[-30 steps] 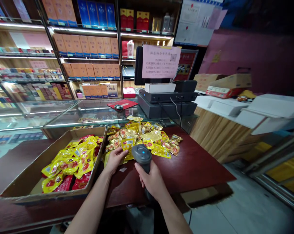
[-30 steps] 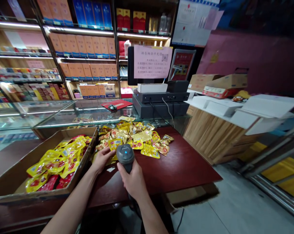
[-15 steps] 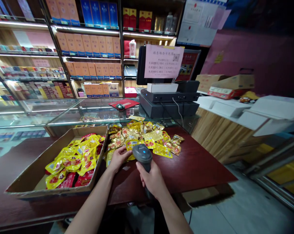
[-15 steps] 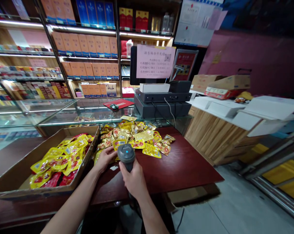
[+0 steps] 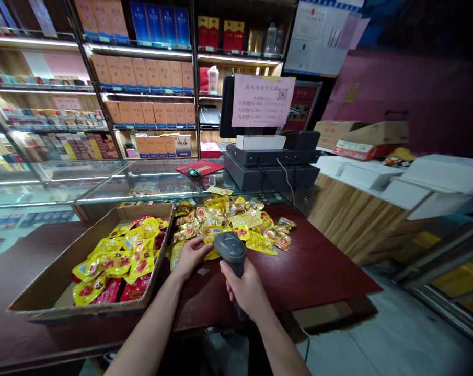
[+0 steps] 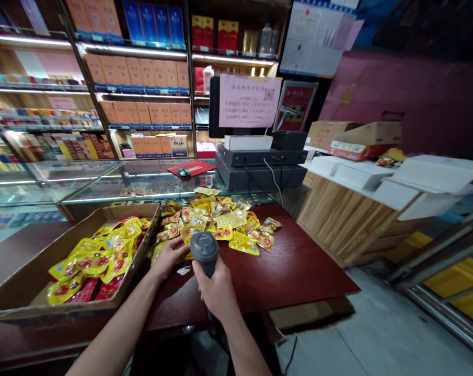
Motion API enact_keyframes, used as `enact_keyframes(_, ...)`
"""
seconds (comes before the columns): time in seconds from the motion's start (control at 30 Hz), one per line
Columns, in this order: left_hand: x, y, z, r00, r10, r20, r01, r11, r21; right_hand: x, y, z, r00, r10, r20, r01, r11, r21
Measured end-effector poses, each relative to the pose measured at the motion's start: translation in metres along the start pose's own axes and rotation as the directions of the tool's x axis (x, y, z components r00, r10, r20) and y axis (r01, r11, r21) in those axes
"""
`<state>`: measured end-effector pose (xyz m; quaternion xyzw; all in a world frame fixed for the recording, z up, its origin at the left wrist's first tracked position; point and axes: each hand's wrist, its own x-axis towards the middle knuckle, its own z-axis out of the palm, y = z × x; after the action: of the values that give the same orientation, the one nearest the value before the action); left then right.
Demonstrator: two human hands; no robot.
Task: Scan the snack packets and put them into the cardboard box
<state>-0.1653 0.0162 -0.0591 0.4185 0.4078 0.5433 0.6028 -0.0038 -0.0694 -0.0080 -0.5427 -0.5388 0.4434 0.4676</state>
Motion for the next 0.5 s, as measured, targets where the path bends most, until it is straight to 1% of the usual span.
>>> enact_keyframes(0.17, 0.001, -0.004, -0.001, 0.999, 0.022, -0.037, -0.022, 0.999, 0.026, 0.0, 0.001, -0.001, 1.0, 0.015, 0.016, -0.015, 1.0, 0.018)
enact_keyframes(0.3, 0.003, -0.003, 0.002, 0.987, 0.112, -0.116, -0.11, 0.994, 0.025, -0.001, 0.004, -0.006, 1.0, -0.007, 0.03, 0.006, 1.0, 0.018)
enact_keyframes(0.4, 0.001, 0.015, 0.007, 0.952, 0.251, -0.173, -0.245, 0.968, 0.06, 0.001, 0.005, -0.011, 0.999, -0.017, 0.028, 0.017, 1.0, 0.017)
enact_keyframes(0.47, -0.003, 0.036, 0.008, 0.905, 0.375, -0.199, -0.348, 0.924, 0.159, 0.003, 0.004, -0.013, 1.0, -0.018, 0.017, 0.017, 1.0, 0.019)
enact_keyframes(0.5, -0.007, 0.049, 0.005, 0.875, 0.436, -0.211, -0.39, 0.892, 0.227, 0.005, 0.003, -0.014, 1.0, -0.016, 0.003, 0.016, 0.999, 0.028)
